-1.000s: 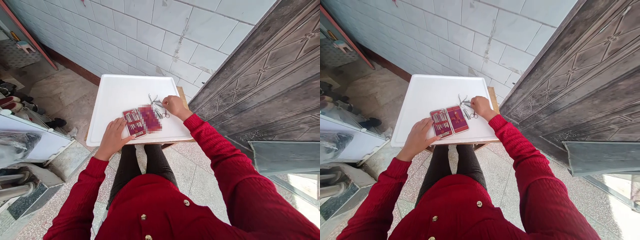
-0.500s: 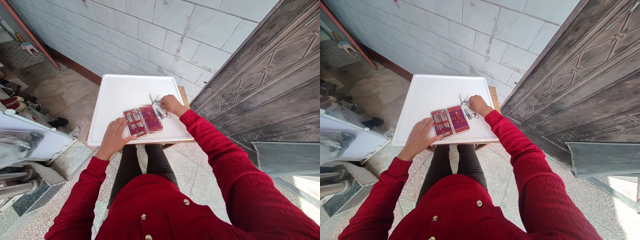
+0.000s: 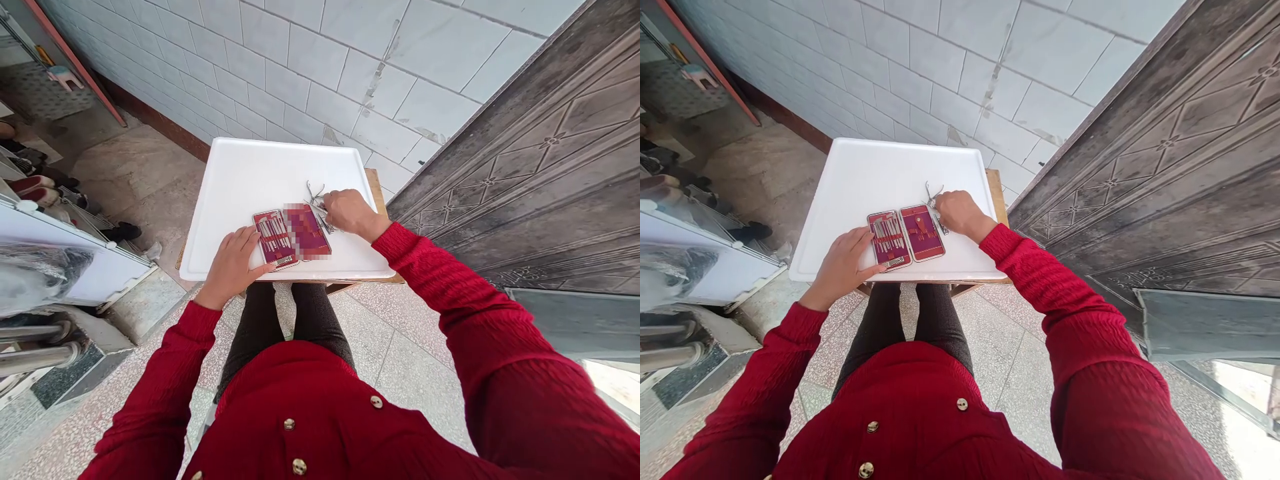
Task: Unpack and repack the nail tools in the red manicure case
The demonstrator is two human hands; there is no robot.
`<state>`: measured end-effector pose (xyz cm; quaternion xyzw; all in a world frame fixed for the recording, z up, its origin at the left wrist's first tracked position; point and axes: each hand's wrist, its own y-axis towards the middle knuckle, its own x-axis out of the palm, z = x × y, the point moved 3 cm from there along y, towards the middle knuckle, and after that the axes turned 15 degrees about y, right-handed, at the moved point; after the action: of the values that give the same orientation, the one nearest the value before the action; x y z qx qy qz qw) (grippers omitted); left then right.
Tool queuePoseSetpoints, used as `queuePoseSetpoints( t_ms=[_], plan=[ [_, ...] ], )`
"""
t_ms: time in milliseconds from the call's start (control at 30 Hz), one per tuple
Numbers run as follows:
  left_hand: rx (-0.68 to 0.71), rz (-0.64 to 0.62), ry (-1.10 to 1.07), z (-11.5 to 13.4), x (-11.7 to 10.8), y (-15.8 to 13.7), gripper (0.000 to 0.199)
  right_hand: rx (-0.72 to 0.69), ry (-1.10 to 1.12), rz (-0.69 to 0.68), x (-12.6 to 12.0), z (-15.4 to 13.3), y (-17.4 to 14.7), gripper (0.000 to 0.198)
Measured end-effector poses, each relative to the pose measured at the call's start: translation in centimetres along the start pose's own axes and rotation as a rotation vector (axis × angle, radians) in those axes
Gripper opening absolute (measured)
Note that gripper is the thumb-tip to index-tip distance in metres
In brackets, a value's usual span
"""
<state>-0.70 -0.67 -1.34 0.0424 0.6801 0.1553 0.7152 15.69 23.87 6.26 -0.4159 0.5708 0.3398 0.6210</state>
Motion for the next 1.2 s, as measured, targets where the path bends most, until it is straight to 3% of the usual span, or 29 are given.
queuePoseSetpoints(
  t_ms=[233,467,633,900,1200],
  plan=[
    [0.007,0.0,-0.014,0.0,0.0,0.0,0.075,-0.403,0.034,-0.108,-0.4,-7.1,-2.7,0.021],
    [0.007,0.009,0.0,-0.1,0.4,-0.1,0.076,-0.593,0.035,-0.203,-0.2,-10.2,-2.2,0.027],
    [0.006,0.002,0.005,0.0,0.3,-0.2,0.077,-0.617,0.004,-0.243,0.0,-11.0,-2.2,0.024],
    [0.003,0.004,0.005,0.2,0.2,-0.2,0.076,-0.58,0.049,-0.2,0.5,-10.4,-2.1,0.022],
    [-0.006,0.002,0.011,0.1,0.3,-0.2,0.075,-0.643,0.067,-0.142,1.2,-9.9,-2.4,0.02]
  ],
)
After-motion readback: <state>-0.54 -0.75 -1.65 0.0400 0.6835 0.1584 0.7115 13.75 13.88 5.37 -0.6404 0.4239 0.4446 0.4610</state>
